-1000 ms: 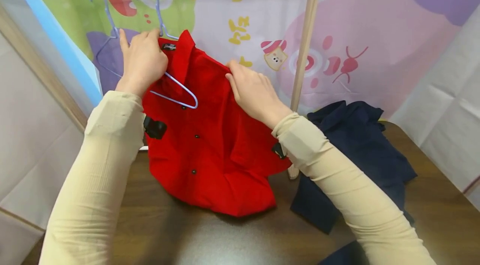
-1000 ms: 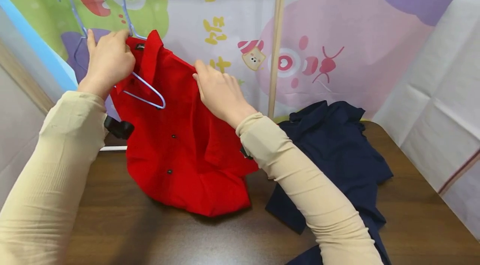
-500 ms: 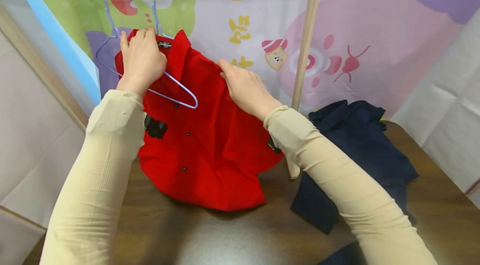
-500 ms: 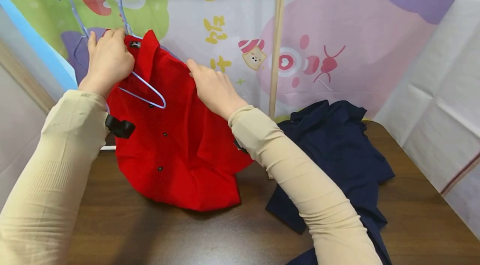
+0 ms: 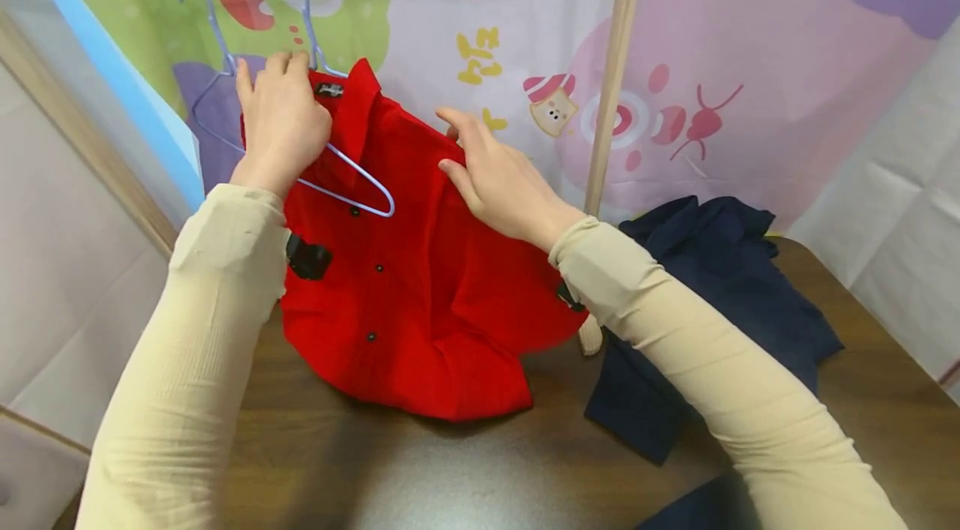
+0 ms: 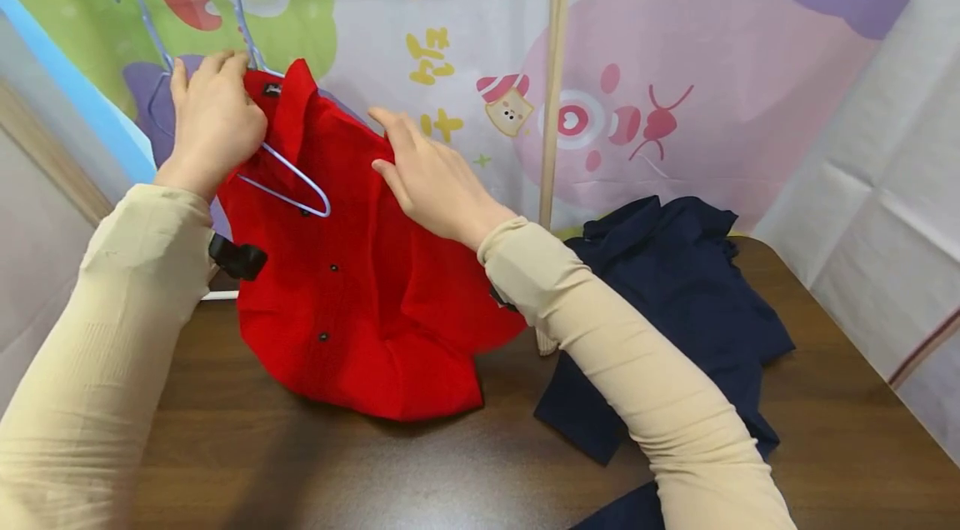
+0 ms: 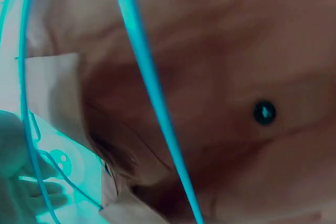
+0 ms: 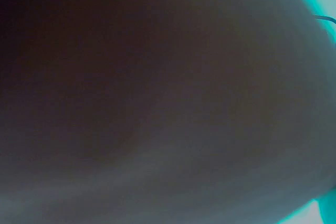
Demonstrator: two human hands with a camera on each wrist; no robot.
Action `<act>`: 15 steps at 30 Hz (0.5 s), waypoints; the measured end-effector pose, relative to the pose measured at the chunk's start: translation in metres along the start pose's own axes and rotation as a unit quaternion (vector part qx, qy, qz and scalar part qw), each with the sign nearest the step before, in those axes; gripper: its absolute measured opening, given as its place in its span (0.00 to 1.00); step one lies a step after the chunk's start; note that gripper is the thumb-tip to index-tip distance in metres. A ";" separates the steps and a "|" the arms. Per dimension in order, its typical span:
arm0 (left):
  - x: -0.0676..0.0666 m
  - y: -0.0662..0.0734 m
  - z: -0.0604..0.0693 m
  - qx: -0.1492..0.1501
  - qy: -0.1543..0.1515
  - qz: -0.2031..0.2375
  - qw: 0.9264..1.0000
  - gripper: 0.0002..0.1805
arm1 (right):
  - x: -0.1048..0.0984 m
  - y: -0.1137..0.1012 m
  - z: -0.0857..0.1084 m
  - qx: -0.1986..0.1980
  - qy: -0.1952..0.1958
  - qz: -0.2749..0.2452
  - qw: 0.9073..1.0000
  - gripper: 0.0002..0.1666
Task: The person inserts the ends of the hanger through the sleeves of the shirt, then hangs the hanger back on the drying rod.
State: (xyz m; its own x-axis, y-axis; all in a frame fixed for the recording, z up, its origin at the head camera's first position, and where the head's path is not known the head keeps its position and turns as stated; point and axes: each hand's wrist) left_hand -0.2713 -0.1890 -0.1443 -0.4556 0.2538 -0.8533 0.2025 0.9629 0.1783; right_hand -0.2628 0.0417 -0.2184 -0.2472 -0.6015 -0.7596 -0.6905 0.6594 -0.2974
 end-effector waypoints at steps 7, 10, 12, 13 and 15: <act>0.009 0.008 0.020 0.027 0.155 0.043 0.987 0.29 | -0.011 0.019 0.021 -0.093 0.088 -0.029 0.991 0.29; 0.016 0.018 0.034 0.040 0.208 0.074 0.975 0.30 | -0.016 0.026 0.031 -0.098 0.115 -0.044 0.988 0.28; 0.022 0.026 0.044 0.043 0.242 0.100 0.964 0.31 | -0.019 0.030 0.039 -0.091 0.126 -0.057 0.986 0.28; 0.024 0.030 0.050 0.050 0.262 0.110 0.958 0.31 | -0.020 0.032 0.043 -0.086 0.131 -0.063 0.986 0.28; 0.028 0.037 0.061 0.062 0.298 0.139 0.942 0.32 | -0.022 0.036 0.053 -0.078 0.140 -0.067 0.985 0.29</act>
State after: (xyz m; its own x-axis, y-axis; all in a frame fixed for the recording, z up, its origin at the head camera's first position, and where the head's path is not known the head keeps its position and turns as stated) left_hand -0.2240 -0.1517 -0.1916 -0.7686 0.5361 -0.3492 0.4682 0.8432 0.2641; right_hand -0.2461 0.1022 -0.2426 -0.3090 -0.7940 -0.5236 -0.8202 0.5012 -0.2759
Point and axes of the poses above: each hand's wrist, its own z-axis away from the middle knuckle, its own x-axis out of the palm, y = z × x, and after that the axes turned 9 degrees about x, right-handed
